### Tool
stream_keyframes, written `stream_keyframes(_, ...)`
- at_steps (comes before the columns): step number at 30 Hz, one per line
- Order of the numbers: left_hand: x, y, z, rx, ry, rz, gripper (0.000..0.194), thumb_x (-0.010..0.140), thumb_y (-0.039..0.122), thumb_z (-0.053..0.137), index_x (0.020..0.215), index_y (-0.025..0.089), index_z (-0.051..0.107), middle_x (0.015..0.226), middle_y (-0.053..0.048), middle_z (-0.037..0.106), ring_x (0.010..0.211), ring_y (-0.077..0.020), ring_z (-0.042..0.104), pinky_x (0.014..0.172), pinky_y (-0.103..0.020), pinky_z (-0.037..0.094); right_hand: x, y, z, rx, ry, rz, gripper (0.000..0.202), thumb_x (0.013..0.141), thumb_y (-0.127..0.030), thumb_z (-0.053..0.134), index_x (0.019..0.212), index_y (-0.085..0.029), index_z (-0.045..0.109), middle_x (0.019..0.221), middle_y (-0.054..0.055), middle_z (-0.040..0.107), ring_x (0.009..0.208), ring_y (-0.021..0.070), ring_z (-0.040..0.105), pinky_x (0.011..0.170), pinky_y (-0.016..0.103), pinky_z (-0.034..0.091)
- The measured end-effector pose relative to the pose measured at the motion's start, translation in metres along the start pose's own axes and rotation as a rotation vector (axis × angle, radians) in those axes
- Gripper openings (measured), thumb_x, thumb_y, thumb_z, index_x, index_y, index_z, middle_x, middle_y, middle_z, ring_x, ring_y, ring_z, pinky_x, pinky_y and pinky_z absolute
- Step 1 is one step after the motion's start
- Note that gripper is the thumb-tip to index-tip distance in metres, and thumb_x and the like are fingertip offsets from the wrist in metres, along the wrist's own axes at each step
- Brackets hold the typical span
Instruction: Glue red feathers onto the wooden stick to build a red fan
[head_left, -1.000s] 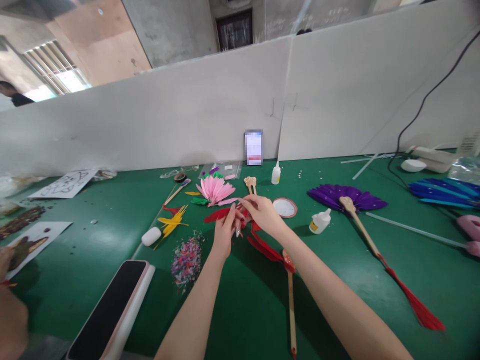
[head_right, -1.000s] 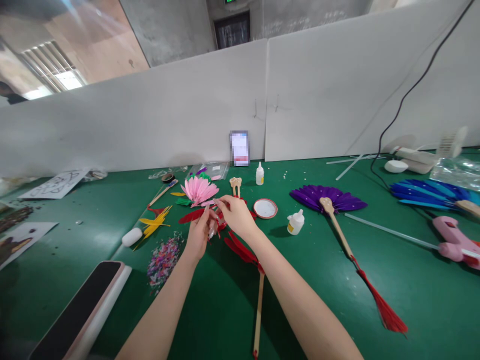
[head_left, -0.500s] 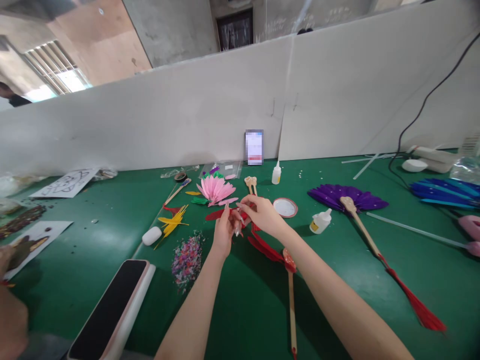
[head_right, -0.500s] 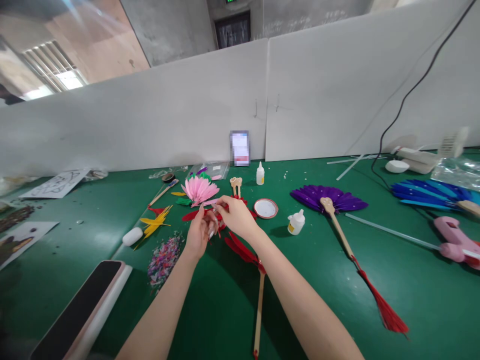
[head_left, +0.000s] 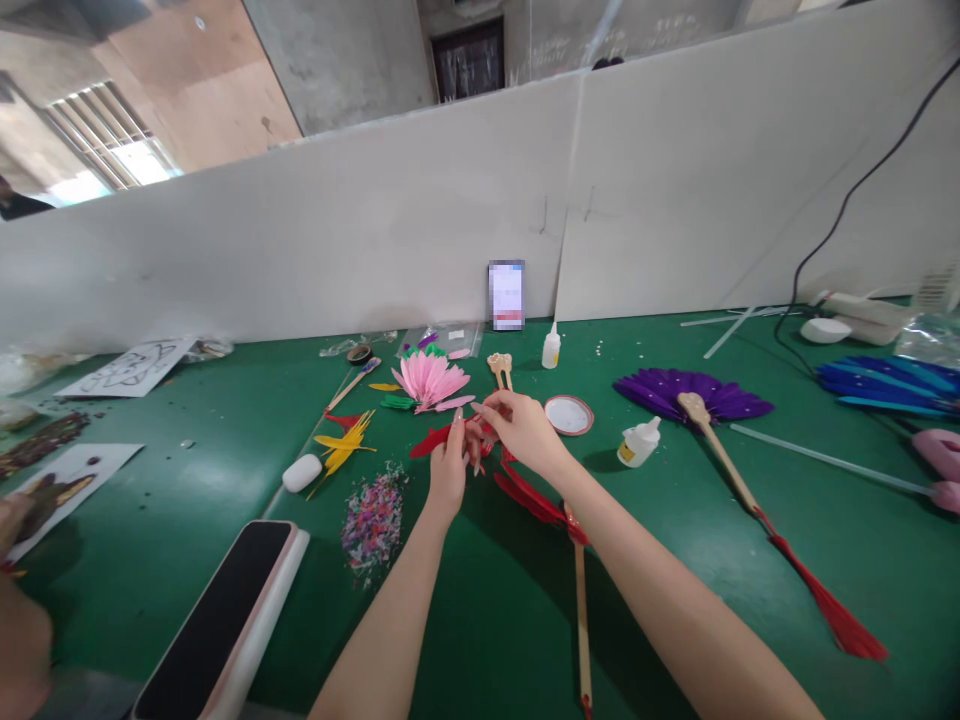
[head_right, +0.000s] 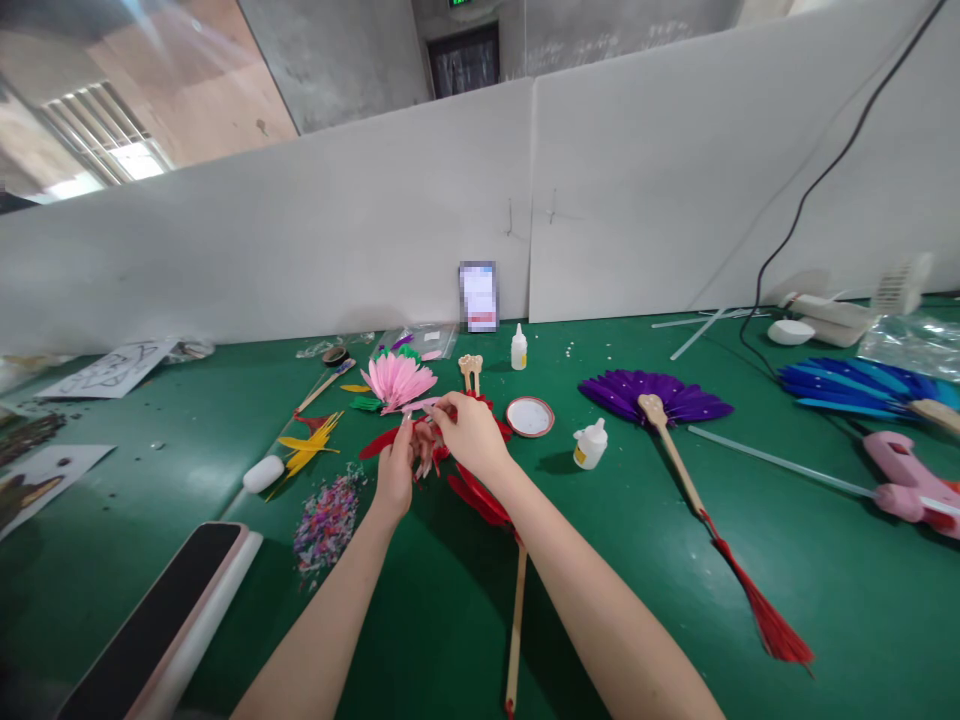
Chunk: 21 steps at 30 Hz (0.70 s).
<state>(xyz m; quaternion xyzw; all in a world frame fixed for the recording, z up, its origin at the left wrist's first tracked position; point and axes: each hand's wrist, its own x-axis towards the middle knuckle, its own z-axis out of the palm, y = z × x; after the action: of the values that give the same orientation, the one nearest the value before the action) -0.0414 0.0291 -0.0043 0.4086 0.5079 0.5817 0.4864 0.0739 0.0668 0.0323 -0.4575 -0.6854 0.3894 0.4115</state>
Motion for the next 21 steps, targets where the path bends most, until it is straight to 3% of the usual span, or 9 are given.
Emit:
stream_keyframes(17,-0.0022,0.0039,0.0009,0.083,-0.008,0.034,0.046,0.08,0.055,0.041,0.062,0.016,0.057,0.038,0.005,0.038,0.036,-0.0071,0.036,0.039,-0.019,0.031,0.0008,0.0058,0.0048,0.048,0.028,-0.028,0.019,0.086,-0.027,0.043,0.071,-0.018,0.054,0.065,0.003,0.064,0.055,0.0148,0.059,0.055,0.025,0.046)
stream_keyframes(21,-0.0015,0.003,0.0013,0.063,0.054,-0.01,0.049,0.079,0.055,0.043,0.05,0.015,0.051,0.039,0.002,0.041,0.039,-0.0077,0.04,0.038,-0.02,0.029,-0.0008,0.0028,0.0045,0.053,0.008,-0.004,0.018,0.082,-0.032,0.051,0.071,-0.018,0.055,0.068,0.002,0.064,0.059,0.0147,0.06,0.056,0.025,0.046)
